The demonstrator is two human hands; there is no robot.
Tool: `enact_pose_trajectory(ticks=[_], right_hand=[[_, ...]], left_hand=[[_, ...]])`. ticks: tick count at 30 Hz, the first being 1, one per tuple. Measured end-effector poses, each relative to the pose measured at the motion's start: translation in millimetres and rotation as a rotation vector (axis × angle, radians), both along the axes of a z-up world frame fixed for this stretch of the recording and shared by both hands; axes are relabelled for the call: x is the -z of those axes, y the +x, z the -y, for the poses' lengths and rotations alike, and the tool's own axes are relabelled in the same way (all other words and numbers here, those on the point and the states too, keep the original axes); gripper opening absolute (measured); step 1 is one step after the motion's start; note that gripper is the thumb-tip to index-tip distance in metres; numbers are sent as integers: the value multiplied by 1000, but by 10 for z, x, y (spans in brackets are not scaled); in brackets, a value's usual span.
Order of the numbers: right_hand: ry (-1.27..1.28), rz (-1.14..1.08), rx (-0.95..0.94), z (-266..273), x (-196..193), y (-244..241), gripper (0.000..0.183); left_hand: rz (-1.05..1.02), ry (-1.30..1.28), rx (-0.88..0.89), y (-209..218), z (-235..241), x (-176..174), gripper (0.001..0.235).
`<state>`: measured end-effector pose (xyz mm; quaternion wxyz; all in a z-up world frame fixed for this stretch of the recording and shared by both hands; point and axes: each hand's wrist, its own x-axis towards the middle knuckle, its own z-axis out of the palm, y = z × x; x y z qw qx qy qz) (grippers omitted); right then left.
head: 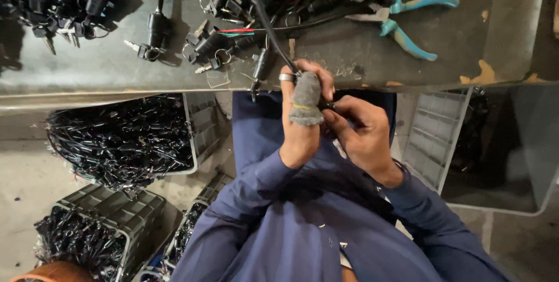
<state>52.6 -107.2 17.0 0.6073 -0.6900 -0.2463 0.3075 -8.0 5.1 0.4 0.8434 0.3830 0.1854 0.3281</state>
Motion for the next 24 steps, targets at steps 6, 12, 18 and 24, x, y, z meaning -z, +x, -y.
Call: enact_pose_trajectory(ticks=[6, 12, 18, 24], right_hand=[[-28, 771, 17, -20, -139, -33, 14], [-65, 747, 24, 106, -72, -30, 14], [6, -97, -93, 113, 7, 1, 18], [53, 510, -53, 78, -240, 179, 23]], left_hand=[[27, -290, 17, 9, 63, 22, 32], [-29, -159, -2, 17, 114, -28, 18], [77, -45, 13, -32, 117, -82, 16], [-189, -165, -310, -641, -934, -277, 43]])
